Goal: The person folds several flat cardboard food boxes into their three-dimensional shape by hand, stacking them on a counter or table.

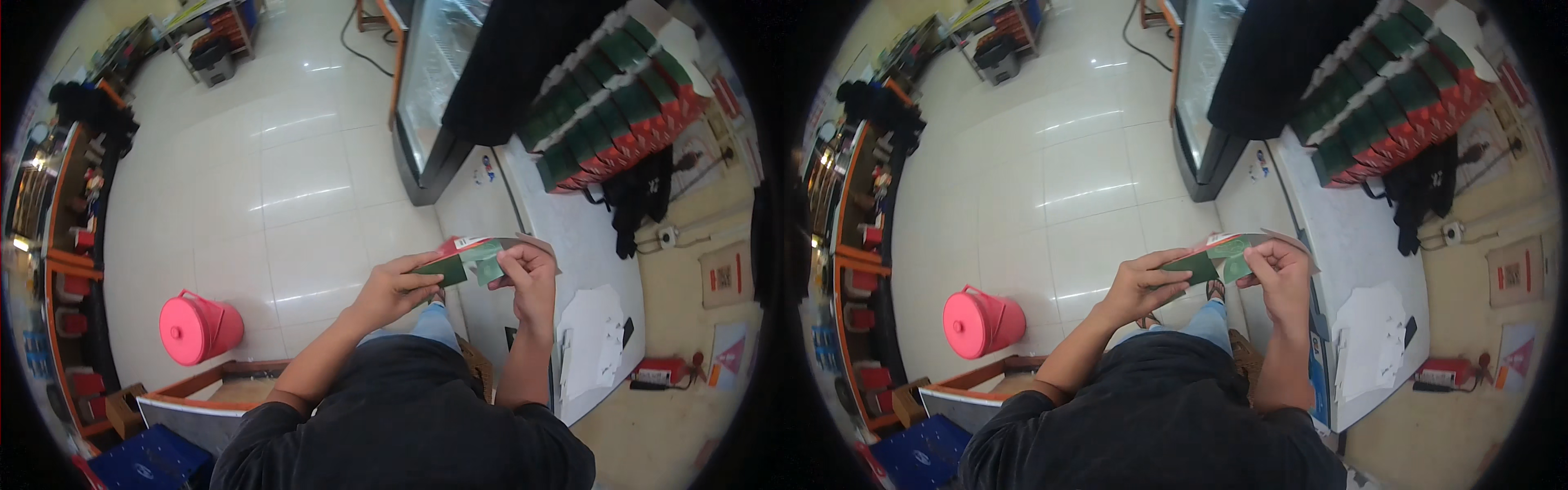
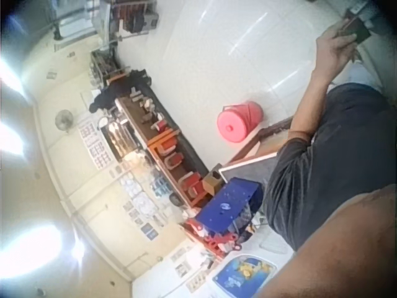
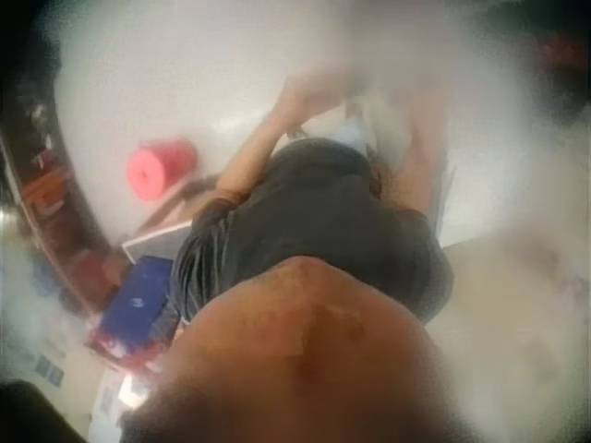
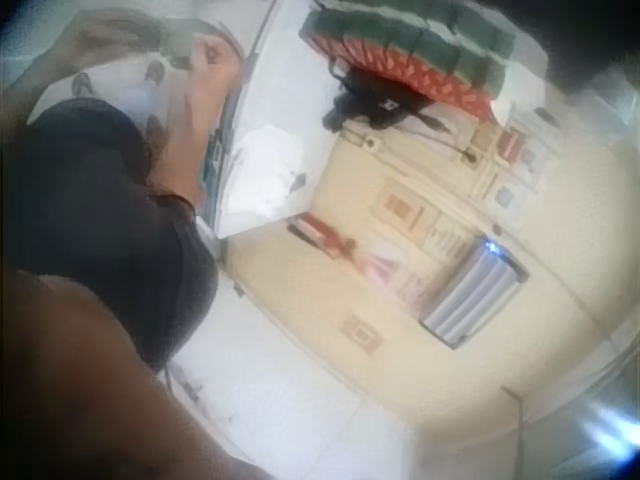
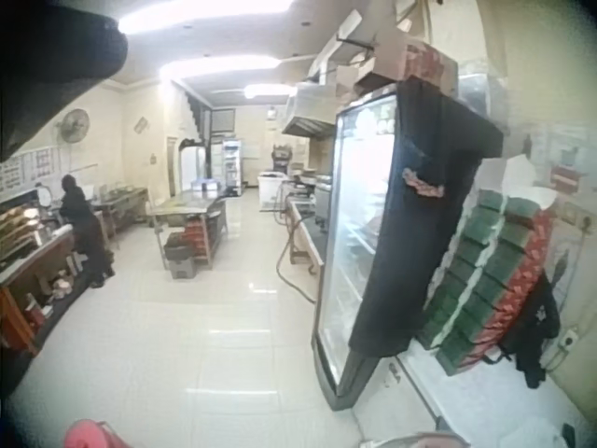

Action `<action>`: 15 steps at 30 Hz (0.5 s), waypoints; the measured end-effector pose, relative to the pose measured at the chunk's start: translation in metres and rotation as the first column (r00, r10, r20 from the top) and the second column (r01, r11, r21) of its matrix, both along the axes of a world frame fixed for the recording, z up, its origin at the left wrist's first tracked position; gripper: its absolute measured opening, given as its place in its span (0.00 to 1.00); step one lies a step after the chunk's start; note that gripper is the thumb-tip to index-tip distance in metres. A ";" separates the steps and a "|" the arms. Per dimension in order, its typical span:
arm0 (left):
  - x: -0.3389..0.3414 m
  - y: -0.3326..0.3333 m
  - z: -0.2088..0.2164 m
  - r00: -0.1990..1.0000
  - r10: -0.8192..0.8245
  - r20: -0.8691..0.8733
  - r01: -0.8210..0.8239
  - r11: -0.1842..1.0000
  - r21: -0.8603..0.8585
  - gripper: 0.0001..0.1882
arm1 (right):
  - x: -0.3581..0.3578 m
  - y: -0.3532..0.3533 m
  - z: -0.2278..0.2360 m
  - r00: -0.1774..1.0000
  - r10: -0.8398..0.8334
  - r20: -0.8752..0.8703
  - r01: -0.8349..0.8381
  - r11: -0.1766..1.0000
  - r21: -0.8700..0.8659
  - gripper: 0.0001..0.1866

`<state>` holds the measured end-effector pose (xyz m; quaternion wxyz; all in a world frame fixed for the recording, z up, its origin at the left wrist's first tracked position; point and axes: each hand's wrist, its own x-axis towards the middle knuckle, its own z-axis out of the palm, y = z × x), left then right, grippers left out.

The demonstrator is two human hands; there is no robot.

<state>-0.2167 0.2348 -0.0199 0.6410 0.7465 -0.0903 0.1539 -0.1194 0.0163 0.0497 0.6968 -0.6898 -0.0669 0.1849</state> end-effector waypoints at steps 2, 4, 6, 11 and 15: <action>0.011 -0.009 0.010 0.998 -0.052 0.034 0.046 0.988 0.147 0.14 | -0.003 -0.016 -0.010 0.999 -0.014 -0.034 0.014 1.000 -0.014 0.07; 0.023 -0.022 0.020 0.997 0.037 0.061 -0.045 0.991 0.129 0.14 | -0.013 -0.022 -0.021 0.996 -0.017 -0.086 0.016 1.000 -0.016 0.10; 0.028 -0.044 0.015 0.996 0.075 0.051 -0.079 0.993 0.089 0.15 | -0.022 -0.017 -0.038 1.000 -0.021 0.009 0.022 0.997 -0.077 0.10; 0.046 -0.093 0.008 0.983 0.180 -0.020 -0.181 0.982 -0.050 0.16 | -0.008 -0.033 -0.047 0.990 -0.058 -0.132 0.080 0.981 0.175 0.11; 0.077 -0.119 0.015 0.995 0.088 0.050 -0.089 0.996 0.024 0.16 | 0.029 -0.092 -0.030 0.998 -0.049 0.035 0.049 0.999 -0.001 0.11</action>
